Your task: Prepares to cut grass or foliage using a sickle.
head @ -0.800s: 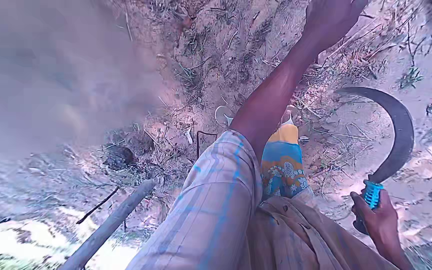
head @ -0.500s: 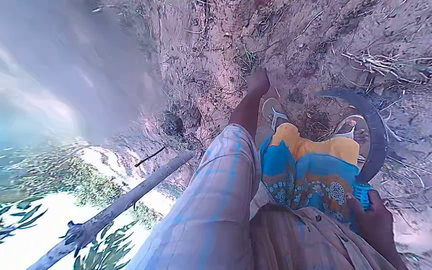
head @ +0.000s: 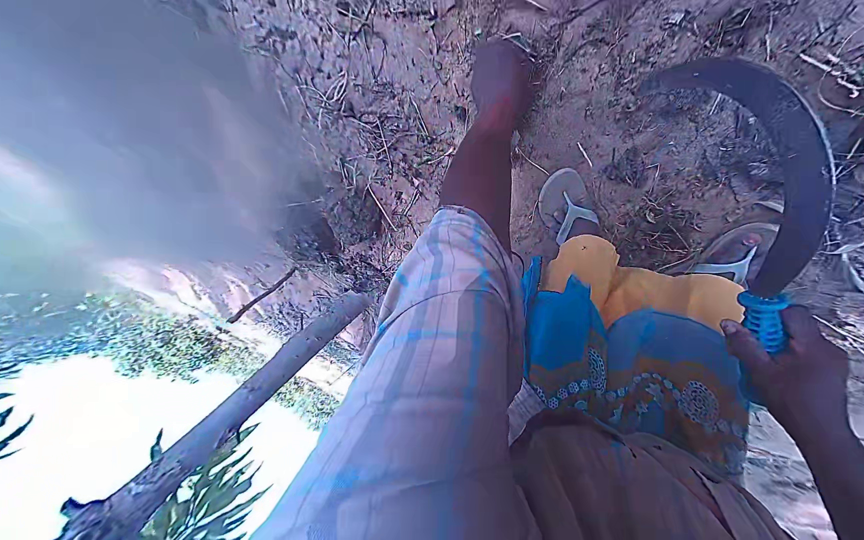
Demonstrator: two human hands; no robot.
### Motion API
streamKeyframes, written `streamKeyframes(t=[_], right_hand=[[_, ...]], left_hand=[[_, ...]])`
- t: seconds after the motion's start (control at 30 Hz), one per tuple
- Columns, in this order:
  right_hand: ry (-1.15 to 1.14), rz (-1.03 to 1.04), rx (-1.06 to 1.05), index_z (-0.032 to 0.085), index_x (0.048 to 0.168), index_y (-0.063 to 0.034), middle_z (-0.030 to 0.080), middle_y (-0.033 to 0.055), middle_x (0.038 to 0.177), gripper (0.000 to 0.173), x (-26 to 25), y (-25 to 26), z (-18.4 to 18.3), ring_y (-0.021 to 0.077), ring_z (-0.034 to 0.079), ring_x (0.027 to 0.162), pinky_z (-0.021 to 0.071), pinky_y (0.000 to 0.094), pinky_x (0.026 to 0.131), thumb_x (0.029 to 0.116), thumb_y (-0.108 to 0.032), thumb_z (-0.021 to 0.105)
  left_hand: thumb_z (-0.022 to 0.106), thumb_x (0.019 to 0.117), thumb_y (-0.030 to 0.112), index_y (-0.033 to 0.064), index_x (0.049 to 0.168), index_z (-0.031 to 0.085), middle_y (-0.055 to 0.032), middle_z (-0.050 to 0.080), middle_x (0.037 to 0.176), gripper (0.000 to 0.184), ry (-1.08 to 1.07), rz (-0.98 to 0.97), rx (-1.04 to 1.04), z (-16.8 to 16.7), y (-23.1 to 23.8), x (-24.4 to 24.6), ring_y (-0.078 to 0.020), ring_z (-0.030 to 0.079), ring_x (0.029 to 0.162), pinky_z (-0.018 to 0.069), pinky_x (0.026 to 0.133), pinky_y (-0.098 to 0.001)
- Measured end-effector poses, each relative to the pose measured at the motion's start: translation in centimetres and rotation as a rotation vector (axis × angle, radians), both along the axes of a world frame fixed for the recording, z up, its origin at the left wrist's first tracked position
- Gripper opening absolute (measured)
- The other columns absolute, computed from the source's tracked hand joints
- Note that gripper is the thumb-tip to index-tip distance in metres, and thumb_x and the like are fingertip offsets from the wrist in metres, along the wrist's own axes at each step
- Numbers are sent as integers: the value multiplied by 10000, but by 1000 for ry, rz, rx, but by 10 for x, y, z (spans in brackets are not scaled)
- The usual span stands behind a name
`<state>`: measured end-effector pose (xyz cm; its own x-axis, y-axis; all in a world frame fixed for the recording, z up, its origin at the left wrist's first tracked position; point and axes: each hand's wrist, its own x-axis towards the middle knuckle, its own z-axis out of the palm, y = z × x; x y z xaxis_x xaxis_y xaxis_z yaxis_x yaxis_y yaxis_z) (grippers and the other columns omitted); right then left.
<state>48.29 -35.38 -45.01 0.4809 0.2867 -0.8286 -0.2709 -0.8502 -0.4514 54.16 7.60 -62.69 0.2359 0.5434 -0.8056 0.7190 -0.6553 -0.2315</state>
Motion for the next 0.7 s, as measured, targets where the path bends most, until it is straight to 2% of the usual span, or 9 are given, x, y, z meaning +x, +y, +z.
streamKeyframes(t=[0.13, 0.2, 0.3, 0.33, 0.4, 0.47, 0.57, 0.63, 0.7], right_hand=[[162, 60, 47, 488, 1312, 44, 661, 179, 862, 421, 39, 90, -44, 282, 683, 713, 560, 489, 686, 1021, -229, 624], [166, 94, 59, 466, 1334, 28, 636, 244, 880, 420, 51, 149, -61, 396, 665, 742, 530, 583, 675, 1029, -204, 639], [136, 242, -49, 435, 1415, 48, 647, 335, 1089, 503, 55, 204, -91, 512, 657, 1033, 494, 655, 846, 1023, -206, 622], [135, 312, -104, 422, 1431, 46, 645, 343, 1122, 523, 48, 201, -98, 525, 650, 1075, 492, 664, 863, 1026, -218, 620], [114, 417, -161, 433, 1395, 63, 651, 355, 1086, 494, 24, 160, -99, 549, 655, 1049, 498, 681, 840, 1034, -225, 609], [168, 460, -211, 426, 1444, 92, 648, 366, 1155, 526, 6, 115, -78, 548, 644, 1093, 476, 674, 904, 1034, -193, 592], [216, 444, -250, 464, 1391, 112, 665, 357, 1091, 480, -10, 65, -32, 538, 668, 1019, 499, 658, 846, 1022, -169, 591], [119, 384, -165, 509, 1322, 142, 677, 349, 996, 452, -1, 71, -22, 528, 683, 936, 511, 643, 802, 1001, -161, 610], [64, 345, -63, 497, 1313, 141, 657, 349, 955, 443, 25, 114, -30, 522, 671, 907, 499, 643, 792, 998, -141, 628]], left_hand=[[506, 1035, 94, -101, 1365, 544, -293, 560, 1426, 385, 74, 40, -110, 24, 17, 3, -434, 538, 1357, 455, 1079, -611], [508, 1029, 93, -100, 1340, 567, -295, 568, 1414, 370, 83, 33, -131, 26, 21, 6, -435, 549, 1344, 464, 1063, -623], [415, 1096, 167, -96, 1355, 544, -287, 539, 1448, 391, 60, 35, -159, 17, 26, 1, -410, 524, 1378, 442, 1099, -588], [384, 1113, 199, -94, 1362, 538, -282, 528, 1461, 414, 49, 39, -178, 15, 26, -4, -400, 512, 1391, 429, 1116, -572], [390, 1113, 208, -87, 1338, 565, -293, 549, 1429, 410, 26, 46, -226, 13, 25, -17, -416, 528, 1368, 433, 1109, -584], [426, 1103, 196, -72, 1316, 591, -298, 595, 1370, 380, 20, 61, -239, 13, 25, -37, -437, 560, 1331, 450, 1085, -608], [404, 1115, 210, -56, 1353, 581, -291, 603, 1370, 399, -5, 169, -242, 15, 17, -66, -433, 556, 1337, 433, 1105, -598], [399, 1115, 204, -64, 1328, 591, -295, 612, 1352, 393, -52, 214, -243, 14, 12, -69, -436, 566, 1325, 436, 1101, -597], [401, 1114, 198, -72, 1312, 600, -296, 613, 1347, 389, -71, 226, -245, 17, 10, -65, -432, 569, 1319, 433, 1102, -595]])
